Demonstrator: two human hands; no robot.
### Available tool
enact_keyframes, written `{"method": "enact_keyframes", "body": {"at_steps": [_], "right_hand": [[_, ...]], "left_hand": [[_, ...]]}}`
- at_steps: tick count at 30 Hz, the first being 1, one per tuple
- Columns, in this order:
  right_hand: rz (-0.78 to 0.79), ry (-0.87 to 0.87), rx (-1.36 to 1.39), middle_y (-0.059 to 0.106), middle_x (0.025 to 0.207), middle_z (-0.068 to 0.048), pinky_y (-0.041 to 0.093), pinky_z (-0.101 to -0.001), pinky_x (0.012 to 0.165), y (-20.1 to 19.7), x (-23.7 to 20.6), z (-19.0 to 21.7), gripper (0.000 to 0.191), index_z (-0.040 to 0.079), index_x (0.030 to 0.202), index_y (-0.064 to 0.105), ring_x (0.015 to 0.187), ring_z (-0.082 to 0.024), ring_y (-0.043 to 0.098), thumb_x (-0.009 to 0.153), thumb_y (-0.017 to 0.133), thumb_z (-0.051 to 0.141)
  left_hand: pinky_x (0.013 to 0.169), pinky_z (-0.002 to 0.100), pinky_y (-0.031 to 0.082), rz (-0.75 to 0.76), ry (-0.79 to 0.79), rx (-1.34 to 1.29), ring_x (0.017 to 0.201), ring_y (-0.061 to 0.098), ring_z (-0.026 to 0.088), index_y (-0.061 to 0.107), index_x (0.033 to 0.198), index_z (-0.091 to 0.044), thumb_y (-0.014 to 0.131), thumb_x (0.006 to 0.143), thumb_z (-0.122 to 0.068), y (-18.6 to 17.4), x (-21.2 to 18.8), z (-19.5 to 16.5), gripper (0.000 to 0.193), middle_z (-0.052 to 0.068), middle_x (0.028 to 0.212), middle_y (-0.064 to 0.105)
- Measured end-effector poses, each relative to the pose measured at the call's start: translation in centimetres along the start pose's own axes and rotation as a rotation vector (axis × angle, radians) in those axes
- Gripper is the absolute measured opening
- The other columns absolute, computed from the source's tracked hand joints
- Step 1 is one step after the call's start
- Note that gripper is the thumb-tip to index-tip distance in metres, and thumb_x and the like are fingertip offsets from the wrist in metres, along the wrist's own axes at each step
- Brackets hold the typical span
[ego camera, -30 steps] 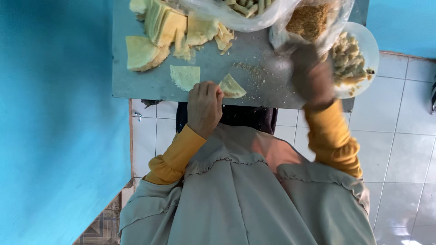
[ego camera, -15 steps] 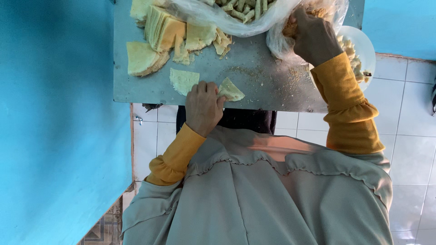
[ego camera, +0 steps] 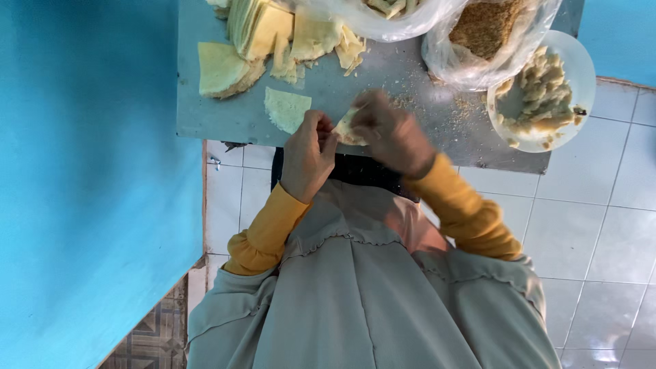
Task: The person picks up triangular pieces of dough from a metal work table, folds and pinches each piece by hand into a shaped form, and places the shaped pieces onto a plate. Near the end the person briefly holds a knife while continuing to shape dough pieces.
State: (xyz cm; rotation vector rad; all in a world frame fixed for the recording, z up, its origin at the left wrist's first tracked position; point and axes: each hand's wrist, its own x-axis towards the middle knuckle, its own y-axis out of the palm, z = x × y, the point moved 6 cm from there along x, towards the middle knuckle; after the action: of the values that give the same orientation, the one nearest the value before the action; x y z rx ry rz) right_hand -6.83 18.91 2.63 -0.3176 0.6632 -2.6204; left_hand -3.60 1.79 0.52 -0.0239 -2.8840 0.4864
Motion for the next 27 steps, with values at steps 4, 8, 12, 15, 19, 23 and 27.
{"method": "enact_keyframes", "body": {"at_steps": [4, 8, 12, 15, 19, 23, 27], "right_hand": [[-0.074, -0.364, -0.527, 0.071, 0.104, -0.012, 0.059, -0.0414, 0.083, 2.6, -2.0, 2.2, 0.048, -0.002, 0.135, 0.055, 0.096, -0.03, 0.068, 0.089, 0.067, -0.008], [-0.185, -0.404, -0.735, 0.071, 0.116, -0.014, 0.06, -0.042, 0.089, 2.1, -3.7, 3.1, 0.068, 0.002, 0.145, 0.05, 0.104, -0.031, 0.069, 0.079, 0.064, -0.01], [-0.287, -0.172, -0.632, 0.071, 0.115, -0.014, 0.058, -0.0399, 0.085, 1.1, -4.4, 2.5, 0.06, -0.002, 0.148, 0.048, 0.096, -0.031, 0.068, 0.091, 0.065, -0.009], [-0.299, -0.043, -0.5, 0.068, 0.105, -0.013, 0.057, -0.0408, 0.083, 0.8, -4.0, 1.8, 0.053, -0.003, 0.146, 0.047, 0.093, -0.031, 0.068, 0.096, 0.064, -0.008], [-0.258, 0.064, -0.419, 0.063, 0.094, -0.012, 0.056, -0.0402, 0.081, 0.7, -2.8, 1.1, 0.053, -0.001, 0.145, 0.042, 0.088, -0.029, 0.068, 0.095, 0.059, -0.009], [-0.205, 0.072, -0.414, 0.063, 0.095, -0.013, 0.056, -0.0383, 0.079, 0.8, -2.2, 1.5, 0.056, -0.001, 0.146, 0.038, 0.085, -0.026, 0.067, 0.095, 0.059, -0.011], [-0.194, 0.023, -0.297, 0.062, 0.099, -0.014, 0.057, -0.0353, 0.078, 0.8, -2.1, 2.0, 0.062, -0.004, 0.151, 0.031, 0.085, -0.025, 0.067, 0.095, 0.057, -0.014]], "left_hand": [[0.07, 0.035, 0.059, -0.015, 0.019, 0.034, 0.082, 0.074, 0.027, 0.052, 0.113, -0.003, 0.072, 0.096, -0.002, -0.1, 0.0, 0.0, 0.026, 0.013, 0.093, 0.069], [0.071, 0.036, 0.059, -0.052, 0.052, 0.029, 0.083, 0.074, 0.029, 0.053, 0.113, -0.003, 0.069, 0.094, 0.002, -0.4, -0.2, -0.1, 0.024, 0.013, 0.095, 0.069], [0.071, 0.037, 0.057, -0.051, 0.066, 0.02, 0.085, 0.073, 0.031, 0.057, 0.112, -0.005, 0.069, 0.098, 0.002, -0.5, -0.8, -0.1, 0.02, 0.012, 0.098, 0.07], [0.077, 0.038, 0.057, -0.059, 0.156, 0.054, 0.091, 0.071, 0.032, 0.06, 0.115, -0.006, 0.069, 0.098, 0.001, -0.4, -1.2, -0.6, 0.02, 0.012, 0.104, 0.07], [0.085, 0.039, 0.057, -0.022, 0.185, 0.115, 0.099, 0.069, 0.031, 0.066, 0.118, -0.006, 0.07, 0.097, -0.003, 0.0, -1.5, -0.5, 0.022, 0.01, 0.109, 0.072], [0.093, 0.038, 0.056, 0.025, 0.245, 0.163, 0.107, 0.068, 0.028, 0.07, 0.119, -0.007, 0.068, 0.095, -0.002, 0.5, -1.7, -0.5, 0.024, 0.007, 0.117, 0.073], [0.095, 0.039, 0.055, 0.062, 0.251, 0.191, 0.109, 0.065, 0.03, 0.069, 0.122, -0.003, 0.069, 0.096, -0.003, 0.8, -1.8, -0.3, 0.026, 0.008, 0.121, 0.068]]}}
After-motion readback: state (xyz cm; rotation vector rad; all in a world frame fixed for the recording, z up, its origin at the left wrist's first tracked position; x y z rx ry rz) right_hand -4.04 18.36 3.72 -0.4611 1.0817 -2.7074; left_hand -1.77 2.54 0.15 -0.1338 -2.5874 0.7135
